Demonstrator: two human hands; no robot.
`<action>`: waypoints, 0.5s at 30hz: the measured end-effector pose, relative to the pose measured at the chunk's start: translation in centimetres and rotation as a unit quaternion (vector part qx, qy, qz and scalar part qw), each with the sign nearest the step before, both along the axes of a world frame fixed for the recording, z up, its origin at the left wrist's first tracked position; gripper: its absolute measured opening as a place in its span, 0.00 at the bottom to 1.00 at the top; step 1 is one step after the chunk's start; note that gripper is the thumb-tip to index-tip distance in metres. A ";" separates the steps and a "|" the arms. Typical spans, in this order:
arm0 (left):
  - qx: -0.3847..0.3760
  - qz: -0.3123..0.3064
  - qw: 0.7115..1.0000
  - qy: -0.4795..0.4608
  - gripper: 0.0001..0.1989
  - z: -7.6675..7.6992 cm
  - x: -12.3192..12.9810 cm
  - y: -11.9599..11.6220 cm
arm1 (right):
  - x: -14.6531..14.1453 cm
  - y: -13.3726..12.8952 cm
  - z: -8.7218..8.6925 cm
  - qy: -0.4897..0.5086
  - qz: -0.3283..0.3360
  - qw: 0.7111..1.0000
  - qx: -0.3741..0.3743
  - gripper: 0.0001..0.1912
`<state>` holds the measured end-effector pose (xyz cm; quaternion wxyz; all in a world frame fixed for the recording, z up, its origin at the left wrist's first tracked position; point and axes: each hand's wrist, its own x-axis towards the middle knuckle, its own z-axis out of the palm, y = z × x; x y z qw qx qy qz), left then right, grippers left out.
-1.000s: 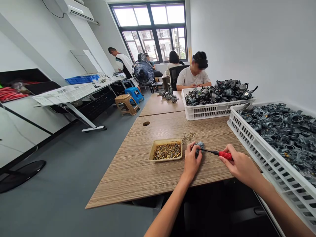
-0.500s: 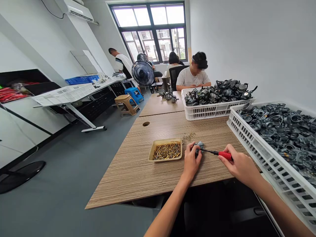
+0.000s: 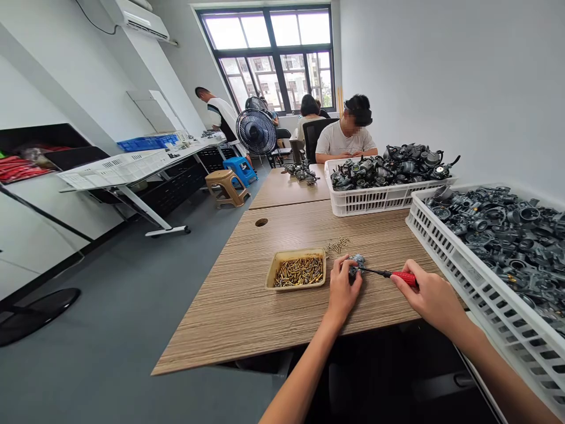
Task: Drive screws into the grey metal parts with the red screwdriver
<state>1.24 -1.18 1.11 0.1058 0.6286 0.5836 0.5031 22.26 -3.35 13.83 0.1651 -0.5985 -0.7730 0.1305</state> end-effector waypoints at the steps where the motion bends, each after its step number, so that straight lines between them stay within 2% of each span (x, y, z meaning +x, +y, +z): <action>1: 0.000 0.001 1.000 -0.001 0.09 0.0 0.0 0.0 | 0.1 0.0 0.1 0.010 0.006 1.000 -0.001 0.16; 9: 0.007 -0.013 1.000 0.001 0.14 0.2 0.1 0.0 | 0.6 0.1 0.2 0.062 0.043 0.997 0.018 0.11; 15: -0.009 0.028 1.000 0.005 0.32 -0.4 0.1 0.5 | 0.5 0.2 -0.3 0.066 0.046 0.996 0.024 0.10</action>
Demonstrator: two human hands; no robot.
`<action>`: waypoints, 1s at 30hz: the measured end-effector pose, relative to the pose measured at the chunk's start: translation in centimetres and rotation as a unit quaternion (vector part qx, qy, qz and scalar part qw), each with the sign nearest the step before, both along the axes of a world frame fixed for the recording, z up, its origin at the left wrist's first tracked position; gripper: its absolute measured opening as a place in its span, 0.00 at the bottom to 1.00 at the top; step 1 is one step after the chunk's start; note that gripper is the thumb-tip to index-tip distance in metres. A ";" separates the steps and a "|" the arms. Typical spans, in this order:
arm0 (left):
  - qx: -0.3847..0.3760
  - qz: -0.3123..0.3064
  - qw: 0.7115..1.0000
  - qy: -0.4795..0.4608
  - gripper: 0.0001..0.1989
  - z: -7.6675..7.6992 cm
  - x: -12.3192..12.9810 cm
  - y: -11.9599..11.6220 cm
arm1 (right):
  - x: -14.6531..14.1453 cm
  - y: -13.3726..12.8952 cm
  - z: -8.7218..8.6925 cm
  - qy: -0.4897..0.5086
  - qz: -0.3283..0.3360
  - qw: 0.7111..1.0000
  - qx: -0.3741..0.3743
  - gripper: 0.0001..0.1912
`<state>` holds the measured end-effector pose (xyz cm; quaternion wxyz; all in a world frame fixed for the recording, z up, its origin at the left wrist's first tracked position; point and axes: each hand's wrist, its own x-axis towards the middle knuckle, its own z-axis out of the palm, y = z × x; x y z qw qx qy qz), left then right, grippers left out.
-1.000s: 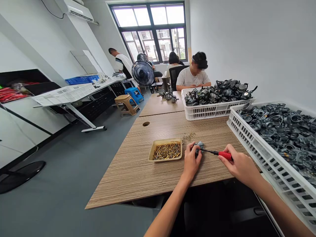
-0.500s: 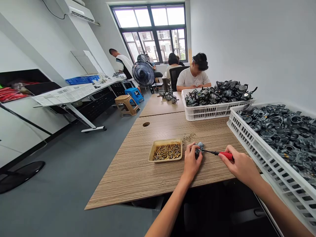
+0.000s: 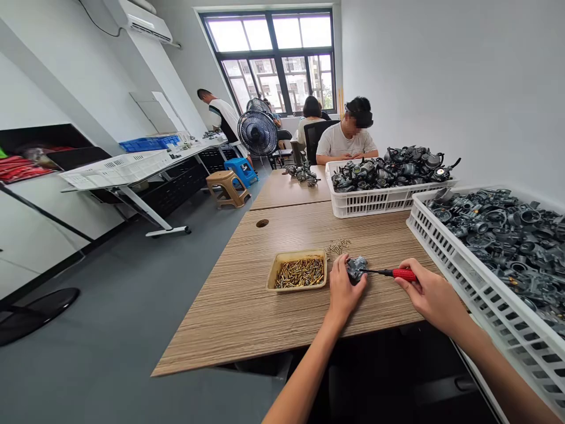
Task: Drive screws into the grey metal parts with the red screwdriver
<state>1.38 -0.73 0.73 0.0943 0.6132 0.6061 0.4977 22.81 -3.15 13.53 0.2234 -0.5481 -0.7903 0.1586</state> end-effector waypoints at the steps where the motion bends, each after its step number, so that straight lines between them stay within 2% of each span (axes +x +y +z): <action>1: -0.013 0.000 1.000 0.000 0.33 -0.2 0.0 0.1 | 0.0 0.0 0.0 -0.001 0.001 1.000 0.000 0.10; 6: -0.058 -0.016 0.998 -0.005 0.29 -0.9 -0.1 0.4 | 0.0 -0.1 0.2 0.000 0.009 1.000 0.006 0.09; 11: -0.067 -0.044 0.996 -0.046 0.27 -0.6 -0.3 0.2 | -0.1 -0.3 0.3 0.003 0.022 1.000 0.006 0.08; 15: -0.063 -0.063 0.995 -0.045 0.28 -0.3 -0.3 0.0 | 0.0 -0.4 0.4 0.003 0.031 1.000 0.006 0.07; 20: -0.070 -0.052 0.996 -0.028 0.29 -0.4 -0.3 -0.1 | 0.3 -0.5 0.6 0.001 0.035 0.999 0.012 0.08; 30: -0.033 -0.042 0.998 0.020 0.29 -0.7 -0.2 -0.2 | 0.3 -0.9 0.9 -0.011 0.041 0.999 0.023 0.05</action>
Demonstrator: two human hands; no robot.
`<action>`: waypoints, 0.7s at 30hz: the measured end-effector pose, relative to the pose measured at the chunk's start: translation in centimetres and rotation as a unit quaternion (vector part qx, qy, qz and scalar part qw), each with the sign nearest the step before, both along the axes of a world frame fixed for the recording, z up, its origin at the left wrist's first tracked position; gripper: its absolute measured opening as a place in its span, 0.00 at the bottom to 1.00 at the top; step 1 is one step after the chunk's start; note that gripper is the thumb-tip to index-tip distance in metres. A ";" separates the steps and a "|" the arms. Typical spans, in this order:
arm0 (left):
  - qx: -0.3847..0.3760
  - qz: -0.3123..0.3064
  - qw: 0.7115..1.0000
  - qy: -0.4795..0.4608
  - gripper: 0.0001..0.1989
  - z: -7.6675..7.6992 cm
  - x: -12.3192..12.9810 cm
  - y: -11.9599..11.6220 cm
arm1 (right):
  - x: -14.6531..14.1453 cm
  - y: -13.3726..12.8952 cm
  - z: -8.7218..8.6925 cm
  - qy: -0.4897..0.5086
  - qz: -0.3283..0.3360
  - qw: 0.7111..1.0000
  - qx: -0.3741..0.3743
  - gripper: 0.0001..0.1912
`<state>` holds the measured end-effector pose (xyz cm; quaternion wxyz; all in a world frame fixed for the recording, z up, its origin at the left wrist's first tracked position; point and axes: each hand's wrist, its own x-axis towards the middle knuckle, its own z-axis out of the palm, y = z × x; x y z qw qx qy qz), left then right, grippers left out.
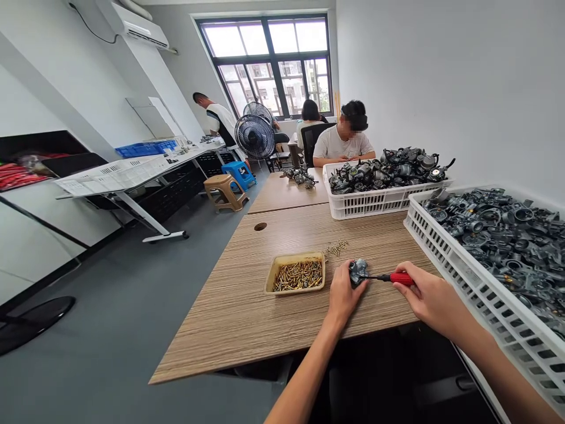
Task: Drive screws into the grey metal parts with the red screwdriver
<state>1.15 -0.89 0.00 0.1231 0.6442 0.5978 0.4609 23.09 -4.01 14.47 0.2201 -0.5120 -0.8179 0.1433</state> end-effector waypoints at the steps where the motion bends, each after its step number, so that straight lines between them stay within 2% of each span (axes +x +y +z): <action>1: 0.005 -0.002 1.000 0.005 0.29 0.0 0.0 0.0 | -0.1 -0.1 0.0 -0.007 -0.001 1.000 0.004 0.05; 10: 0.017 -0.009 1.000 0.019 0.34 -0.1 0.0 0.1 | -0.5 -0.9 0.1 -0.069 0.018 0.994 0.080 0.05; 21: 0.016 -0.019 1.000 0.016 0.34 -0.1 -0.1 0.1 | -0.4 -0.8 0.1 -0.044 0.045 0.996 0.063 0.09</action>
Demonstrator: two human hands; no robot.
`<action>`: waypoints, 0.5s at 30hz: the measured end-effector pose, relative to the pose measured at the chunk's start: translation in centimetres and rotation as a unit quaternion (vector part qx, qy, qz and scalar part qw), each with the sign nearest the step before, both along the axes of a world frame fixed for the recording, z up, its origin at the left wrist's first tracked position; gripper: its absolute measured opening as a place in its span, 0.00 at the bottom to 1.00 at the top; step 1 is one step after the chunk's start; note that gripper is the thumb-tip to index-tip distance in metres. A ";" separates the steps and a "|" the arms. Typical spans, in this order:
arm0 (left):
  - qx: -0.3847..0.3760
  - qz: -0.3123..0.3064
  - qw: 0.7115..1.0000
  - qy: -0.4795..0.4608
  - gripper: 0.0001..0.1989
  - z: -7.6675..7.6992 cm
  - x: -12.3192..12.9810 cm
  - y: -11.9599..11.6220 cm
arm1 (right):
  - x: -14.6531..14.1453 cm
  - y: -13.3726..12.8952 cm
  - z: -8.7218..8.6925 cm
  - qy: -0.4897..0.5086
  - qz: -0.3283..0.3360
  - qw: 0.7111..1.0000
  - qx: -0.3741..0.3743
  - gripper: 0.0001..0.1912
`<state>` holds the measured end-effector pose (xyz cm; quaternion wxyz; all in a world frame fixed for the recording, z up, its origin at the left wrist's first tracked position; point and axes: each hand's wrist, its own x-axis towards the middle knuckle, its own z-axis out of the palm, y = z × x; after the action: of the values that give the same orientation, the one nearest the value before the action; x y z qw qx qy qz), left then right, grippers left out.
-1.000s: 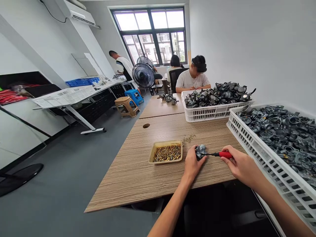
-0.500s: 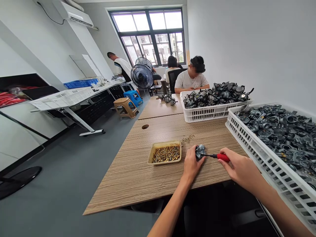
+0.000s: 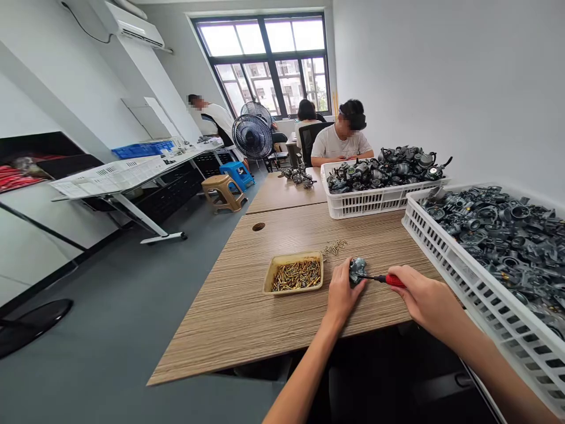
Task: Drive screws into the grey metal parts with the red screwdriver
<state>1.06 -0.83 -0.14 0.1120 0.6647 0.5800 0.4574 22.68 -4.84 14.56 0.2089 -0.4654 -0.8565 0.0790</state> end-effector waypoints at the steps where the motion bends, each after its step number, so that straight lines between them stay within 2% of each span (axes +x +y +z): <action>1: 0.000 0.000 1.000 -0.001 0.34 0.0 0.0 0.0 | 0.0 0.0 0.0 0.000 0.002 1.000 0.002 0.09; 6: -0.005 0.001 1.000 -0.001 0.34 0.1 0.0 -0.1 | -0.1 -0.2 0.2 -0.023 -0.025 0.999 0.012 0.05; 15: 0.002 -0.009 1.000 0.022 0.35 0.4 0.1 -0.2 | -0.3 -0.5 0.8 -0.035 -0.037 0.999 0.012 0.07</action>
<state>1.20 -1.04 0.22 0.1016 0.6800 0.5753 0.4430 22.35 -5.38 15.36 0.1870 -0.4966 -0.8464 0.0448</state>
